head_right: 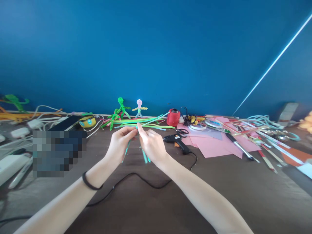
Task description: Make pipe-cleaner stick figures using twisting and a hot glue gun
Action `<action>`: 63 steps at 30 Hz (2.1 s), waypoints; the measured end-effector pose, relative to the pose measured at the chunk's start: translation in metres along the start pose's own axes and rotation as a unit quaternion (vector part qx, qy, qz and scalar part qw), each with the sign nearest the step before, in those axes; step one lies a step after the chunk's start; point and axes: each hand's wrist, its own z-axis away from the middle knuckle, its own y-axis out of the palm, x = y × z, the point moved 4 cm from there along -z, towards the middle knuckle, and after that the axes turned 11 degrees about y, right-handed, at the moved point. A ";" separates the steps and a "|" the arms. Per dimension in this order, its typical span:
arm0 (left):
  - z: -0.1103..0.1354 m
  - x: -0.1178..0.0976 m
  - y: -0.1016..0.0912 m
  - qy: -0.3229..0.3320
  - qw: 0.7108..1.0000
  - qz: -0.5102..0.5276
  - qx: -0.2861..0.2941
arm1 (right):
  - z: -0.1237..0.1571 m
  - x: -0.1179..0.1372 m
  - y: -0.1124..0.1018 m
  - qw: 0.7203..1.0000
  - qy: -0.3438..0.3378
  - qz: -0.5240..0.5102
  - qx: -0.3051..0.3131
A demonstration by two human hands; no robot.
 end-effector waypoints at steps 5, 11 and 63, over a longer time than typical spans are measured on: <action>-0.006 0.002 0.003 -0.048 0.992 0.113 0.032 | 0.000 0.001 -0.002 0.999 0.001 -0.046 0.016; -0.008 0.005 0.006 -0.178 0.966 0.161 0.098 | -0.002 0.000 -0.008 0.997 0.012 -0.072 0.033; -0.007 -0.023 0.007 0.055 0.928 -0.258 0.262 | -0.017 -0.015 -0.017 0.959 0.024 -0.223 0.173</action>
